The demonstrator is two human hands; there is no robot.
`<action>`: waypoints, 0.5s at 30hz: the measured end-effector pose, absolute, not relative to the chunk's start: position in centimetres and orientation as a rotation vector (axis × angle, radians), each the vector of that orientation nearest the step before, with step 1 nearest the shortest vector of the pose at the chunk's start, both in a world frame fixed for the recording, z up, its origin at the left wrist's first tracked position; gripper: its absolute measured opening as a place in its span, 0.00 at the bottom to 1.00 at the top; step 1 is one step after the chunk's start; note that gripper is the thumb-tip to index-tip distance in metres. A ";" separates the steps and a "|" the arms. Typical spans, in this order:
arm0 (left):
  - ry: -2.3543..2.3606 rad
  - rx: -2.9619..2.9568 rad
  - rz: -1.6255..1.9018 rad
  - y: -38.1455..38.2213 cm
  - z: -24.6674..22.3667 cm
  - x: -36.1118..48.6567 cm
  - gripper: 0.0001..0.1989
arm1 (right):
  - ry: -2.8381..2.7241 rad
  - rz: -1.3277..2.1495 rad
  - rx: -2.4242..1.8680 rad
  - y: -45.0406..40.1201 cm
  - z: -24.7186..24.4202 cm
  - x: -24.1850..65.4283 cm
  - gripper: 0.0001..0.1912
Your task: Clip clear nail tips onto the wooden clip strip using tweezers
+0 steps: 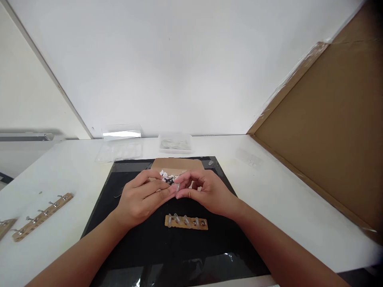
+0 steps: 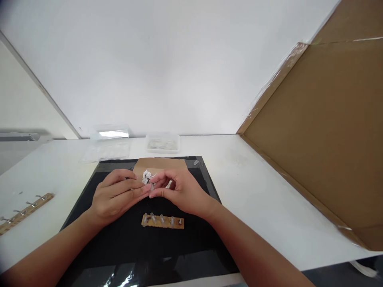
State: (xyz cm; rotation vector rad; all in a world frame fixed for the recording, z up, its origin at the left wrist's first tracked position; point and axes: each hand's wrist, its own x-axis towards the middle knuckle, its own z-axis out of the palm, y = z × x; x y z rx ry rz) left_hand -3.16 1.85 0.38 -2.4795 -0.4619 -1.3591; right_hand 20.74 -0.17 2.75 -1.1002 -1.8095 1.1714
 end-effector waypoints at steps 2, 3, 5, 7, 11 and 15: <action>-0.457 -2.480 -1.363 1.8 0.4 -3.1 0.15 | -1.844 1.143 -1.092 -0.1 2.7 20.8 0.11; -0.448 -2.486 -1.359 1.8 0.4 -3.0 0.15 | -1.863 1.124 -1.086 0.0 2.6 20.9 0.10; -0.421 -2.489 -1.357 1.8 0.4 -3.0 0.16 | -1.896 1.076 -1.077 0.2 2.6 21.0 0.10; -0.403 -2.474 -1.357 1.9 0.3 -3.0 0.17 | -1.909 1.007 -1.084 0.3 2.8 21.2 0.11; -0.405 -2.472 -1.296 1.9 0.3 -3.4 0.18 | -1.930 0.863 -1.150 -0.5 4.1 21.8 0.12; -0.407 -2.505 -1.246 1.8 0.6 -3.6 0.13 | -1.940 0.748 -1.213 -3.1 4.4 23.0 0.14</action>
